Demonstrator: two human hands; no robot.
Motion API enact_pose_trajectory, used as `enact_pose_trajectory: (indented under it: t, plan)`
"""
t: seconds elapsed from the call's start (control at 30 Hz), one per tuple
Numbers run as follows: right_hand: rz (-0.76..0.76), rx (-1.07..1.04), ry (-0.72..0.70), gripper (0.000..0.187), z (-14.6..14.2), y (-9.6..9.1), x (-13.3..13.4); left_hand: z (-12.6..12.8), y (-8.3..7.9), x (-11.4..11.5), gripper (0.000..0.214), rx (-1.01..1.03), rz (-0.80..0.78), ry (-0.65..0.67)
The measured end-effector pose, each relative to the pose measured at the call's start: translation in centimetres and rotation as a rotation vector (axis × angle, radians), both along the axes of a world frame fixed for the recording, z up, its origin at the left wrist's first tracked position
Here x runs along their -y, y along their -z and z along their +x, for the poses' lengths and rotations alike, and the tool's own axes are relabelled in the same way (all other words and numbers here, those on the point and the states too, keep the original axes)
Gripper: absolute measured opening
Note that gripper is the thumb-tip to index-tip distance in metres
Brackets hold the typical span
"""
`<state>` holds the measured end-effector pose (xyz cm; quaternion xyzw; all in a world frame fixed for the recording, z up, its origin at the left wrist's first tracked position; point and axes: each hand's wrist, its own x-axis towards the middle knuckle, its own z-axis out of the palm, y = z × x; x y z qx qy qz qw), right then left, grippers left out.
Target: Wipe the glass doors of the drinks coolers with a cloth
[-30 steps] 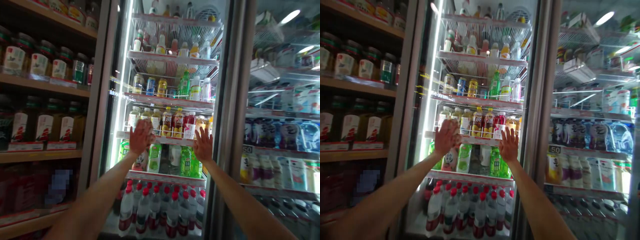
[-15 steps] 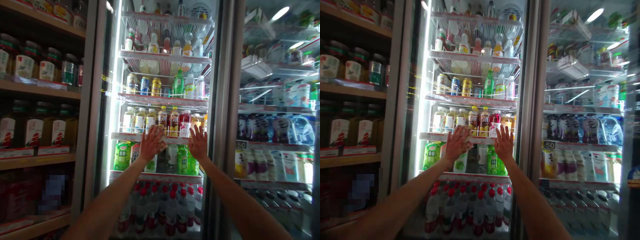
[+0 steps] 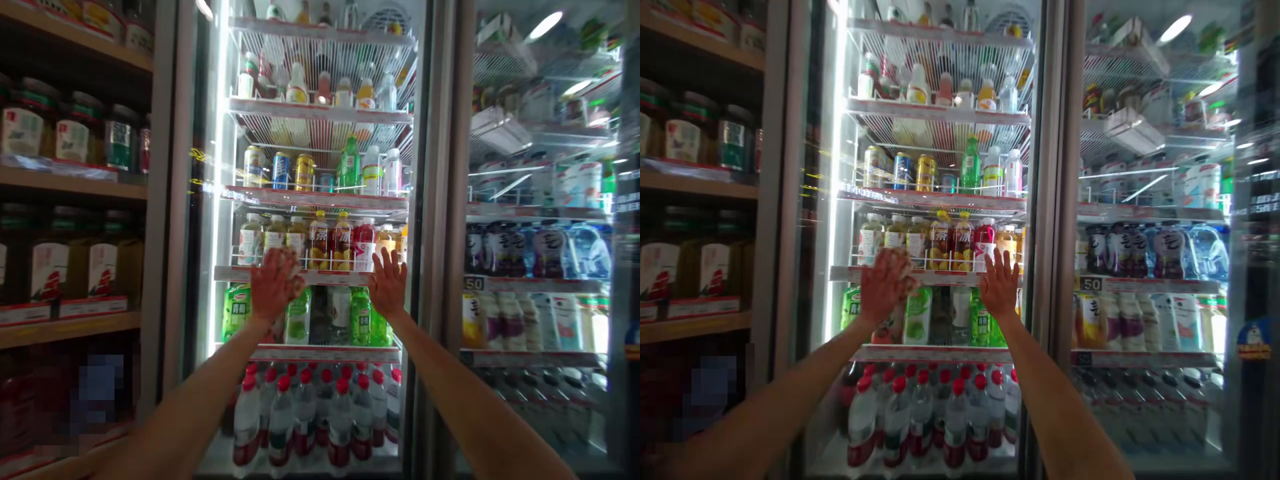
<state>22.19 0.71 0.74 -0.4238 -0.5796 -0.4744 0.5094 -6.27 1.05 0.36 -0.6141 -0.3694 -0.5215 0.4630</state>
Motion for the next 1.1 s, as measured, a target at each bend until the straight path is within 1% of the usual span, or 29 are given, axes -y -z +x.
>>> enact_pose_trajectory:
  t: [0.07, 0.1, 0.13, 0.17, 0.27, 0.3, 0.33, 0.37, 0.4, 0.43, 0.47, 0.5, 0.53, 0.57, 0.6, 0.63, 0.73, 0.8, 0.83, 0.9, 0.93, 0.97, 1.03, 1.1]
  plan:
    - [0.009, -0.027, -0.002, 0.058, -0.3, 0.1, 0.0, -2.2, -0.6, 0.1, 0.047, 0.277, 0.003, -0.02]
    - [0.017, -0.045, 0.0, 0.057, -0.5, 0.1, -0.1, -2.6, -0.7, 0.2, 0.048, 0.334, 0.012, -0.025]
    - [0.025, -0.061, 0.002, 0.057, -0.7, 0.2, -0.1, -2.6, -0.5, 0.2, 0.048, 0.313, 0.025, -0.022]
    - [0.034, -0.072, 0.003, 0.057, -0.8, 0.2, -0.2, -2.2, -0.2, 0.3, 0.047, 0.209, 0.035, -0.012]
    - [0.045, -0.06, 0.006, 0.057, -0.8, 0.3, -0.4, -0.9, 0.8, 0.3, 0.043, -0.273, 0.023, 0.029]
    - [0.048, -0.052, 0.009, 0.056, -0.7, 0.3, -0.4, -0.9, 0.9, 0.3, 0.043, -0.361, 0.0, 0.034]
    - [0.05, -0.046, 0.014, 0.056, -0.6, 0.3, -0.4, -1.5, 1.0, 0.3, 0.043, -0.373, -0.031, 0.033]
    - [0.051, -0.042, 0.02, 0.055, -0.5, 0.3, -0.5, -2.5, 1.0, 0.3, 0.044, -0.301, -0.064, 0.022]
    - [0.049, -0.04, 0.026, 0.055, -0.5, 0.3, -0.5, -3.8, 0.9, 0.4, 0.045, -0.151, -0.089, 0.002]
    - [0.048, -0.039, 0.032, 0.054, -0.5, 0.3, -0.5, -5.4, 0.9, 0.5, 0.046, 0.032, -0.107, -0.022]
    - [0.044, -0.04, 0.038, 0.054, -0.5, 0.3, -0.5, -6.9, 0.9, 0.6, 0.048, 0.244, -0.103, -0.055]
    - [0.042, -0.043, 0.042, 0.054, -0.5, 0.3, -0.4, -8.3, 1.0, 0.6, 0.05, 0.409, -0.091, -0.082]
    - [0.038, -0.047, 0.046, 0.054, -0.6, 0.3, -0.4, -9.2, 1.2, 0.7, 0.051, 0.515, -0.076, -0.103]
    - [0.035, -0.053, 0.05, 0.053, -0.7, 0.3, -0.4, -9.6, 1.5, 0.7, 0.052, 0.542, -0.061, -0.112]
    - [0.031, -0.057, 0.053, 0.054, -0.7, 0.4, -0.4, -9.4, 1.8, 0.6, 0.053, 0.493, -0.049, -0.109]
    - [0.028, -0.06, 0.054, 0.054, -0.8, 0.4, -0.4, -8.6, 2.1, 0.6, 0.052, 0.398, -0.037, -0.098]
    - [0.024, -0.053, 0.049, 0.056, -0.7, 0.4, -0.4, -4.1, 2.6, 0.3, 0.048, 0.032, 0.007, -0.048]
    - [0.029, -0.051, 0.048, 0.056, -0.5, 0.4, -0.4, -1.3, 2.4, 0.3, 0.049, -0.241, 0.015, -0.014]
    - [0.03, -0.051, 0.051, 0.056, -0.5, 0.4, -0.5, -0.4, 2.2, 0.4, 0.05, -0.369, 0.02, 0.002]
    - [0.026, -0.051, 0.06, 0.055, -0.4, 0.4, -0.4, 0.1, 1.5, 0.5, 0.051, -0.549, 0.03, 0.025]
    - [0.026, -0.052, 0.064, 0.054, -0.4, 0.4, -0.4, -0.3, 1.1, 0.5, 0.051, -0.563, 0.032, 0.027]
    - [0.024, -0.051, 0.067, 0.053, -0.5, 0.4, -0.4, -0.9, 0.8, 0.4, 0.05, -0.51, 0.033, 0.02]
    - [0.02, -0.052, 0.071, 0.052, -0.6, 0.3, -0.3, -2.0, 0.1, 0.0, 0.048, -0.246, 0.029, -0.003]
    - [0.017, -0.06, 0.072, 0.052, -0.7, 0.3, -0.3, -2.1, -0.3, -0.3, 0.048, 0.036, 0.039, -0.014]
